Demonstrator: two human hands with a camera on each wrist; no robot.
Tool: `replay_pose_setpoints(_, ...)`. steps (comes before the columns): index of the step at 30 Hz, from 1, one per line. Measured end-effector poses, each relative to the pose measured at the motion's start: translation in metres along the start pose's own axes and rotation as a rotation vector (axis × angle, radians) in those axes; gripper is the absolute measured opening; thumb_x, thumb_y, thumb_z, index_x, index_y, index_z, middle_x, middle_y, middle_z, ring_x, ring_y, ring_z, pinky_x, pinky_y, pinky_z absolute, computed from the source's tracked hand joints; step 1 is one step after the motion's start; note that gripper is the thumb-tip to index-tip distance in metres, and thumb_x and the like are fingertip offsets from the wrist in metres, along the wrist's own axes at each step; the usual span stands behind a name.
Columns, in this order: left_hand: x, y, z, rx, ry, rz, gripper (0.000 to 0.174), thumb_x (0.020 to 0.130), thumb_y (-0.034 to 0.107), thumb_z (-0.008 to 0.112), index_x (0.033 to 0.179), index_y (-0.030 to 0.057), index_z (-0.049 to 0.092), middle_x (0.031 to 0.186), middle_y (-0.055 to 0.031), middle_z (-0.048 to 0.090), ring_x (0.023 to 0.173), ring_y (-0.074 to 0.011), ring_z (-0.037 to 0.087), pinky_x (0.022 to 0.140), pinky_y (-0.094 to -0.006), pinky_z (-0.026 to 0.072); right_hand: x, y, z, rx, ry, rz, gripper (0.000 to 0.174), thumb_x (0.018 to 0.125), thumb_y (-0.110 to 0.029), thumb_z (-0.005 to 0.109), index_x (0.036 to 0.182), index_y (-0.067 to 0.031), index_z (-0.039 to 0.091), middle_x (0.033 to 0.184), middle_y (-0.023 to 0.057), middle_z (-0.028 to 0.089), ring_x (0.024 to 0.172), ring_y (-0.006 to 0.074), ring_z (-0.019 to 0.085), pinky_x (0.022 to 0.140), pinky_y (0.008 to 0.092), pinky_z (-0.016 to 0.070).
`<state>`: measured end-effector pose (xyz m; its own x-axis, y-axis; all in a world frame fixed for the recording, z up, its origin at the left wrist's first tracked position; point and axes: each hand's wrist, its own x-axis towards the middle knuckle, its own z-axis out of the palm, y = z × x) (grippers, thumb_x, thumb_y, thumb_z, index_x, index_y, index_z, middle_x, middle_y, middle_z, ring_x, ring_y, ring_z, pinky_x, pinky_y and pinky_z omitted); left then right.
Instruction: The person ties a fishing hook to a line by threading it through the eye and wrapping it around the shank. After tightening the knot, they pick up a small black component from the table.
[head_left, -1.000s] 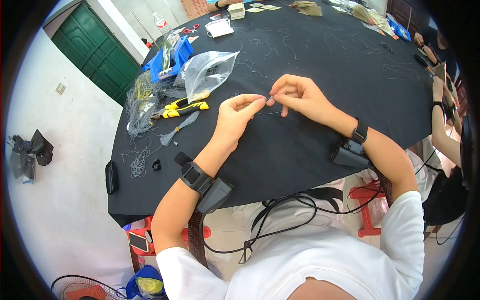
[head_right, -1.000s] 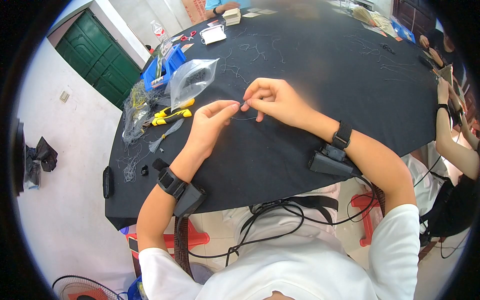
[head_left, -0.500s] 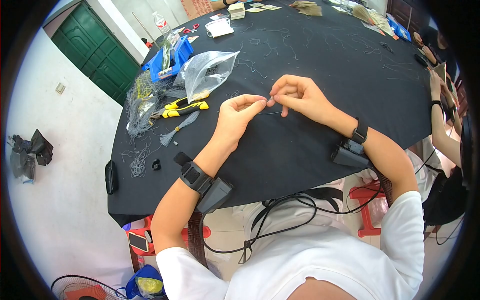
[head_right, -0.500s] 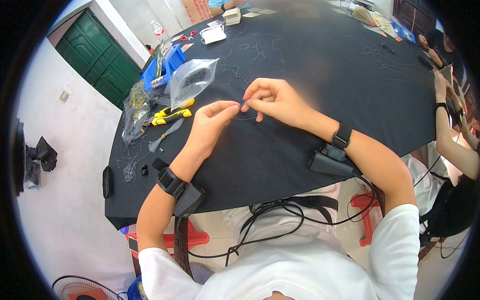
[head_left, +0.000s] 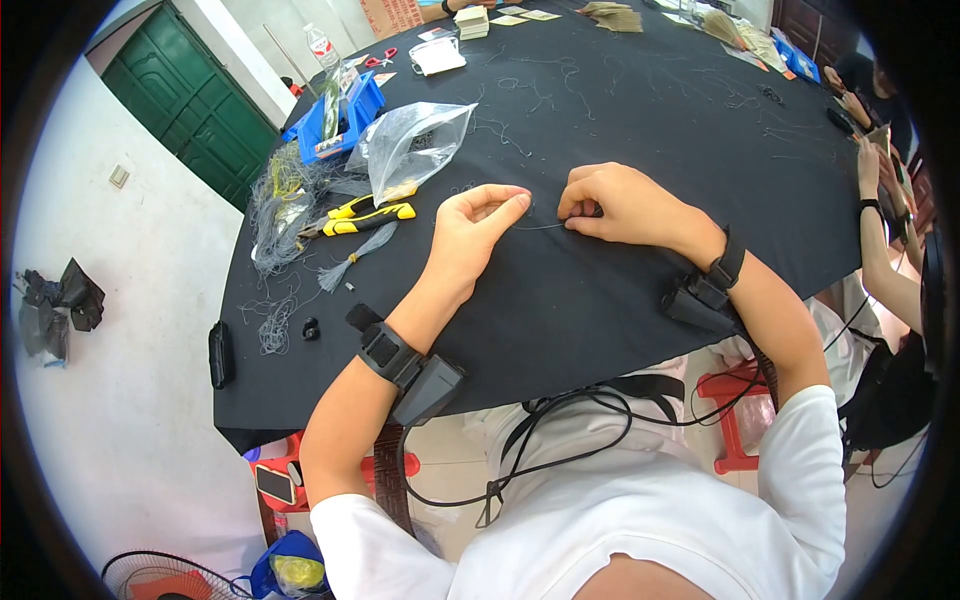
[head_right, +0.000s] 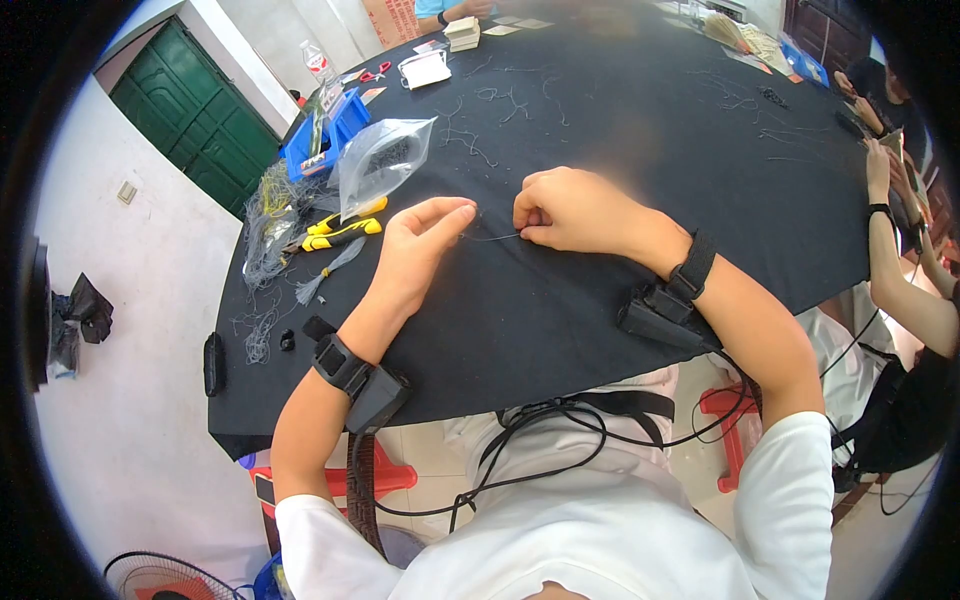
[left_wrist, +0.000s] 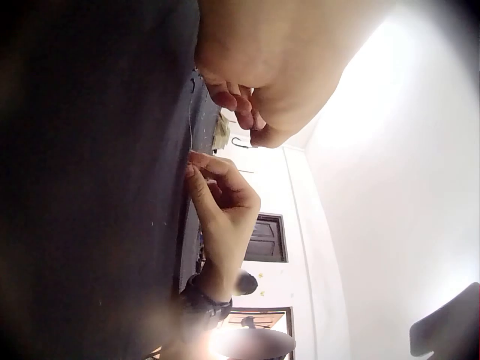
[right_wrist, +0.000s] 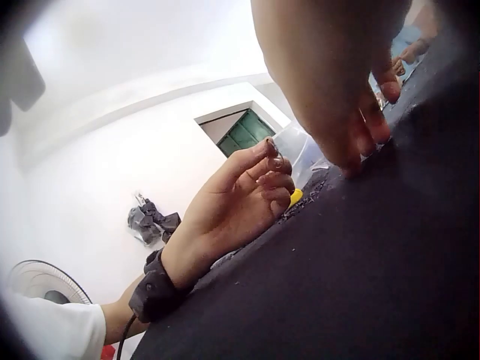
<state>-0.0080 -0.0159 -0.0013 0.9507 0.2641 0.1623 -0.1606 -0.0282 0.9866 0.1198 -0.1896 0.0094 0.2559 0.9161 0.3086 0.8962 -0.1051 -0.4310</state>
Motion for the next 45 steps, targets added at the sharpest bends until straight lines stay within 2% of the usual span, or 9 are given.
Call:
replay_pose_setpoints(4,0.0,0.0,0.0,-0.001,0.003,-0.001,0.018,0.082,0.015,0.065,0.095,0.0028,0.066,0.079,0.0029,0.061,0.066,-0.0016,0.048,0.059,-0.0165,0.0356,0.0,-0.005,-0.003,-0.083,-0.015,-0.035,0.01,0.072,-0.012,0.062,0.078,-0.0049,0.06,0.069,0.0045,0.053,0.059,0.017,0.051,0.055,0.0309,0.041)
replay_pose_setpoints(10,-0.001,0.001,0.001,-0.022,-0.033,-0.003,0.018,0.082,0.015,0.065,0.095,0.0026,0.065,0.081,0.0029,0.062,0.067,-0.0012,0.048,0.059,-0.0165,0.0358,0.002,-0.006,-0.02,-0.007,0.311,0.135,0.007,0.078,-0.008,0.054,0.084,-0.0053,0.052,0.051,0.004,0.047,0.04,0.014,0.04,0.044,0.0295,0.0325)
replay_pose_setpoints(11,-0.001,0.002,0.001,-0.018,-0.048,-0.006,0.018,0.082,0.015,0.065,0.095,0.0025,0.065,0.081,0.0027,0.062,0.067,-0.0012,0.049,0.059,-0.0166,0.0359,0.001,-0.007,-0.027,0.007,0.272,0.211,0.011,0.079,-0.014,0.053,0.086,-0.0049,0.051,0.052,0.006,0.053,0.046,0.014,0.05,0.047,0.0312,0.0381)
replay_pose_setpoints(14,-0.002,0.003,0.001,-0.023,-0.079,0.0,0.018,0.082,0.014,0.065,0.095,0.0016,0.065,0.083,0.0011,0.063,0.069,-0.0024,0.051,0.062,-0.017,0.0377,0.002,-0.001,-0.027,0.286,0.26,0.293,0.014,0.081,-0.014,0.052,0.09,-0.0033,0.05,0.06,0.0073,0.06,0.051,0.0128,0.055,0.05,0.0276,0.0429)
replay_pose_setpoints(15,-0.002,0.003,0.001,-0.024,-0.085,0.0,0.018,0.082,0.014,0.065,0.095,0.0014,0.065,0.084,0.0005,0.063,0.07,-0.0029,0.052,0.063,-0.0171,0.0385,0.003,0.007,-0.025,0.337,0.25,0.252,0.016,0.085,-0.016,0.049,0.092,-0.0016,0.05,0.074,0.0102,0.065,0.062,0.0144,0.06,0.058,0.0247,0.0472)
replay_pose_setpoints(21,-0.003,0.003,0.002,0.017,-0.155,-0.066,0.019,0.082,0.013,0.065,0.095,-0.0001,0.065,0.089,-0.0025,0.063,0.08,-0.0058,0.056,0.072,-0.0186,0.042,0.007,0.032,-0.021,0.816,0.491,0.364,0.014,0.088,-0.015,0.051,0.096,-0.003,0.053,0.098,0.0133,0.063,0.084,0.0159,0.063,0.072,0.0247,0.0485)
replay_pose_setpoints(27,-0.004,0.005,0.003,0.072,-0.2,-0.075,0.019,0.081,0.013,0.066,0.094,-0.0007,0.065,0.09,-0.0045,0.064,0.085,-0.0088,0.057,0.078,-0.0211,0.0428,0.004,0.037,-0.021,0.97,0.645,0.431,0.015,0.087,-0.014,0.055,0.098,-0.0046,0.054,0.103,0.0118,0.062,0.096,0.0159,0.059,0.081,0.0261,0.0447)
replay_pose_setpoints(39,-0.004,0.008,0.003,0.164,-0.273,-0.141,0.02,0.081,0.013,0.065,0.094,-0.0018,0.065,0.09,-0.0051,0.065,0.085,-0.0094,0.059,0.077,-0.0209,0.0449,0.004,0.033,-0.017,1.075,0.747,0.472,0.03,0.082,-0.021,0.06,0.106,-0.0027,0.054,0.103,0.0072,0.061,0.095,0.0114,0.055,0.082,0.0255,0.0412)
replay_pose_setpoints(45,-0.004,0.006,0.003,0.181,-0.276,-0.101,0.02,0.081,0.013,0.065,0.094,-0.0019,0.065,0.089,-0.0053,0.065,0.084,-0.0093,0.06,0.077,-0.0211,0.0454,0.001,0.043,-0.026,1.081,0.789,0.537,0.027,0.08,-0.021,0.061,0.104,-0.0078,0.057,0.099,-0.0003,0.061,0.088,0.0092,0.053,0.071,0.0239,0.0383)
